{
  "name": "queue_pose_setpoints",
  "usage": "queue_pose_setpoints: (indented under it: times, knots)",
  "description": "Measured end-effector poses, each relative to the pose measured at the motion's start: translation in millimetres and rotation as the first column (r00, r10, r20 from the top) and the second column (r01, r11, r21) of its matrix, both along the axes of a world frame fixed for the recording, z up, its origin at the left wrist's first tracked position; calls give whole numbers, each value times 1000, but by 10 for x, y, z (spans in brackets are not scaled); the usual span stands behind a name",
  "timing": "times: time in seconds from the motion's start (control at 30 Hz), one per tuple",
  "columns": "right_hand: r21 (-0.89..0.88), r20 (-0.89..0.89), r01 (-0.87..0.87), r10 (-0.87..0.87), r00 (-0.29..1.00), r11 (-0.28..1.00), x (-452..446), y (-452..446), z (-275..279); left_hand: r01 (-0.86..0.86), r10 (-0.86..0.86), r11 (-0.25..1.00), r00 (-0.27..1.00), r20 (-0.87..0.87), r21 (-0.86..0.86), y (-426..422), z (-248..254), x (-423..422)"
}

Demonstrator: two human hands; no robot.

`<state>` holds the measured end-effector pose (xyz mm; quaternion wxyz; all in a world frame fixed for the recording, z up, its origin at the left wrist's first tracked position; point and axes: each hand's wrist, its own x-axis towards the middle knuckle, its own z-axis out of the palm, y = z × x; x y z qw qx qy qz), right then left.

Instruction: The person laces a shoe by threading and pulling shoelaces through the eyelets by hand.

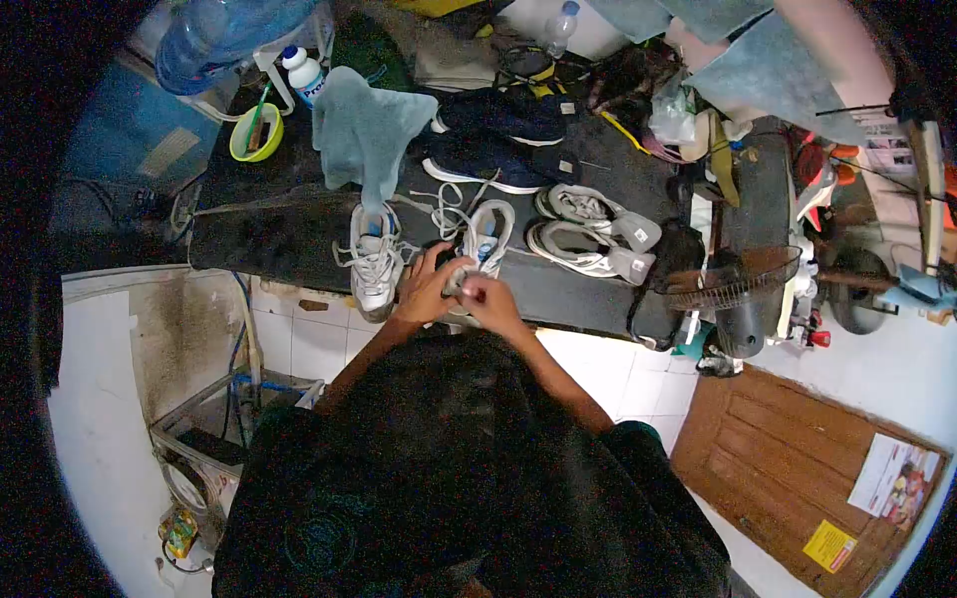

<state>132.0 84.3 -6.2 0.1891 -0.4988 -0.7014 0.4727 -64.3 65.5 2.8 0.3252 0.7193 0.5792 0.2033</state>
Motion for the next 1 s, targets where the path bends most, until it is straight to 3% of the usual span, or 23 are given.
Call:
queue_pose_setpoints:
  times: [0.07, 0.13, 0.2, 0.3, 0.33, 0.4, 0.43, 0.47, 0.57, 0.6, 0.7, 0.73, 0.83, 0.87, 0.97, 1.0]
  knots:
    - [82, -27, -51, 54, 998, 995, 139, -128, 91, -31, 30, 999, 999, -19, -22, -31, 3, 34]
    - [321, -106, -18, 55, 993, 947, 81, -47, 119, -8, 8, 1000, 1000, -10, -1, -15, 44, 33]
    - [30, -32, -20, 21, 999, 999, 95, -34, 211, -27, 28, 1000, 999, 32, -6, -13, 83, 58]
    - [-54, 185, -59, 69, 980, 997, -10, 16, 61, 0, 0, 1000, 1000, -14, 22, -9, 29, 70]
    - [7, 151, -63, 61, 987, 998, -84, -29, 270, -10, 11, 1000, 1000, -23, 27, -2, 25, 75]
    - [-35, 70, -121, 123, 990, 992, -72, -97, 488, -24, 24, 999, 1000, -7, 28, 6, 47, 38]
    - [-56, 33, -153, 155, 987, 987, -17, -101, 535, -32, 32, 999, 999, 6, 27, 3, 59, 35]
    - [-22, 127, -139, 140, 982, 990, 88, -66, 472, -12, 12, 1000, 1000, -19, 19, -12, 30, 34]
    - [-50, 15, -113, 114, 993, 992, 92, -49, 445, 2, -2, 1000, 1000, -16, -23, 31, 127, 63]
    - [135, -108, -209, 224, 969, 969, 7, -133, 529, -7, 7, 1000, 1000, 4, -3, 17, 94, 68]
    - [-49, 161, -327, 331, 930, 944, 52, -69, 779, -13, 13, 1000, 1000, -12, 13, 0, 109, 60]
    - [-161, 103, -137, 155, 983, 977, 66, -7, 701, -16, 17, 999, 1000, 5, -32, -2, 157, 75]
    - [136, -113, -336, 352, 929, 932, -47, -112, 694, -12, 12, 1000, 1000, 13, 9, -8, 217, 42]
    - [-17, 65, -451, 451, 890, 892, -27, -139, 895, -12, 8, 998, 998, 60, 61, -20, 90, 26]
    - [-232, 113, -205, 236, 965, 951, -87, -51, 985, -39, 35, 998, 995, 97, 43, -19, 87, 49]
    - [-183, 103, -294, 316, 943, 938, -140, -61, 1001, -17, 15, 999, 999, 41, 35, -16, 76, 35]
